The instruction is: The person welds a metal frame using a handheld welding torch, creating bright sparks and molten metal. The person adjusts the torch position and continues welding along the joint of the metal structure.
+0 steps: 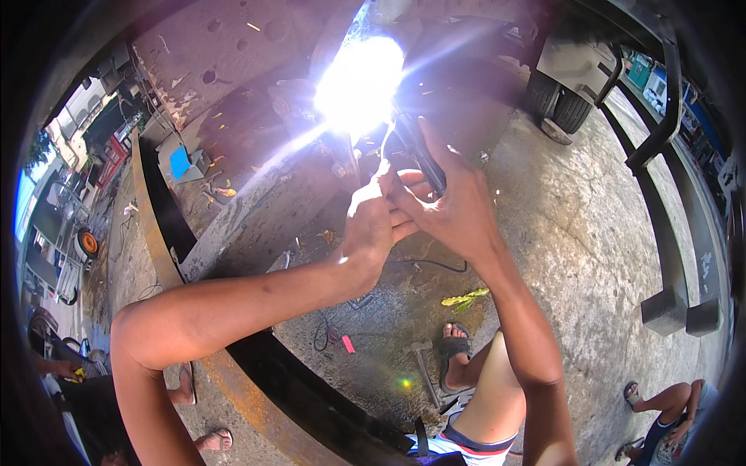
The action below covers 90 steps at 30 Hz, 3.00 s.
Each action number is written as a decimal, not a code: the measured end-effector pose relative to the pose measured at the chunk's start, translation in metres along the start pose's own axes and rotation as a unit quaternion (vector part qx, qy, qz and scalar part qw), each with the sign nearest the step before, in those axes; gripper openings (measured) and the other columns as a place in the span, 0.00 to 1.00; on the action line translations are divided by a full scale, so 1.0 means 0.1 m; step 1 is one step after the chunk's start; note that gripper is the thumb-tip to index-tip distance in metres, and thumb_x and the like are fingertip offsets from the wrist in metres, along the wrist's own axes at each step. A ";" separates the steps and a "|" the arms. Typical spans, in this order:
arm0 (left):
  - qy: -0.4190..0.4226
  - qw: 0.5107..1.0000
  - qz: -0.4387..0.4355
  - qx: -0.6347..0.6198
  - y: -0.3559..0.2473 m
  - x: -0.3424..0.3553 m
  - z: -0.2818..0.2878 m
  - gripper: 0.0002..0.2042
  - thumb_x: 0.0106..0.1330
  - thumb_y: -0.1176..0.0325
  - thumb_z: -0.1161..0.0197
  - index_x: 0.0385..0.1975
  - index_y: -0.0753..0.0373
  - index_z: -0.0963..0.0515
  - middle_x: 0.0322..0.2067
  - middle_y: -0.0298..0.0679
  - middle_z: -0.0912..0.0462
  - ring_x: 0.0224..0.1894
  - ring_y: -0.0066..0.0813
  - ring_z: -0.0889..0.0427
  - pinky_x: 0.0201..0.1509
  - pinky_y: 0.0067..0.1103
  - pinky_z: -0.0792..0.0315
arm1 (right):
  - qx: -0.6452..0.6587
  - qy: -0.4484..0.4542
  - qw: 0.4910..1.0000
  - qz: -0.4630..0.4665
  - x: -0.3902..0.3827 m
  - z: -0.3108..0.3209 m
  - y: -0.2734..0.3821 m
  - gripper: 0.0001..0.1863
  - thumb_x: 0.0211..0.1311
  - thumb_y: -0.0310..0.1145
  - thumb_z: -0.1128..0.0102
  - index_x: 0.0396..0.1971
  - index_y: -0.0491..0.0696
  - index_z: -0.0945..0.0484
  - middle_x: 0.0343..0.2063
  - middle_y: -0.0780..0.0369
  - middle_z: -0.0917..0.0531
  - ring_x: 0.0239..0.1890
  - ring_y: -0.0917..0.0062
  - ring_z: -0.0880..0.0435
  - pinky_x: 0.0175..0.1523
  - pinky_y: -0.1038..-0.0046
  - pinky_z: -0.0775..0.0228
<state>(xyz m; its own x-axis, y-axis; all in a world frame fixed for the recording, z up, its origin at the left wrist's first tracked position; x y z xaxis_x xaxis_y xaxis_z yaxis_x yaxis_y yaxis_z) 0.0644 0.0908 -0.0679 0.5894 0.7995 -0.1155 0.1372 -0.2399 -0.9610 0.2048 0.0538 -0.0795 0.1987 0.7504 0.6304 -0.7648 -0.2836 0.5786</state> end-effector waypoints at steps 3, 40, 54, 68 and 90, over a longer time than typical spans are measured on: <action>0.021 0.999 0.010 -0.041 0.04 0.06 0.02 0.33 0.88 0.44 0.63 0.67 0.70 0.27 0.60 0.47 0.15 0.63 0.39 0.15 0.76 0.38 0.27 | 0.023 -0.030 0.999 0.005 -0.04 0.01 0.02 0.48 0.56 0.29 0.19 0.76 0.37 0.33 0.51 0.50 0.11 0.47 0.67 0.05 0.52 0.67 0.13; 0.049 0.998 0.016 -0.031 0.06 0.03 0.03 0.34 0.88 0.42 0.65 0.67 0.70 0.28 0.63 0.51 0.18 0.65 0.39 0.16 0.77 0.38 0.29 | -0.008 -0.062 0.998 0.014 -0.10 0.01 0.01 0.50 0.53 0.33 0.18 0.76 0.39 0.32 0.51 0.48 0.11 0.53 0.63 0.07 0.55 0.65 0.15; 0.037 0.999 0.031 -0.016 0.09 0.04 0.05 0.35 0.88 0.42 0.67 0.67 0.71 0.29 0.58 0.48 0.16 0.65 0.39 0.16 0.78 0.38 0.30 | -0.024 -0.036 0.999 0.002 -0.10 -0.04 -0.05 0.49 0.55 0.36 0.20 0.77 0.39 0.32 0.51 0.45 0.13 0.49 0.57 0.07 0.52 0.63 0.14; 0.037 0.999 0.013 -0.022 0.10 0.03 0.05 0.34 0.88 0.44 0.67 0.67 0.73 0.29 0.61 0.50 0.17 0.65 0.40 0.17 0.76 0.38 0.28 | 0.010 -0.003 0.999 -0.047 -0.09 -0.01 0.03 0.50 0.56 0.36 0.18 0.78 0.42 0.34 0.54 0.47 0.12 0.55 0.57 0.09 0.58 0.61 0.16; -0.003 0.999 0.019 -0.032 0.12 0.11 0.09 0.33 0.88 0.42 0.65 0.62 0.66 0.22 0.57 0.45 0.13 0.59 0.38 0.12 0.69 0.35 0.22 | 0.016 -0.040 0.999 0.013 -0.04 -0.11 -0.06 0.49 0.55 0.42 0.19 0.75 0.39 0.31 0.49 0.40 0.13 0.48 0.46 0.08 0.51 0.57 0.14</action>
<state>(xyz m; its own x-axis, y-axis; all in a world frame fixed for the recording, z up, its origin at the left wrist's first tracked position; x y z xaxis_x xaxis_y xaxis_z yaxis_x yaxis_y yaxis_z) 0.0653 0.1011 -0.0833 0.5900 0.7927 -0.1531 0.1662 -0.3049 -0.9378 0.2019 0.0591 -0.0918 0.2273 0.6929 0.6842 -0.7511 -0.3224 0.5761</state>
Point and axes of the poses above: each hand's wrist, its own x-axis towards the middle knuckle, its own z-axis out of the back of the hand, y = z × x, the point moved 1 cm from there along x, towards the middle knuckle
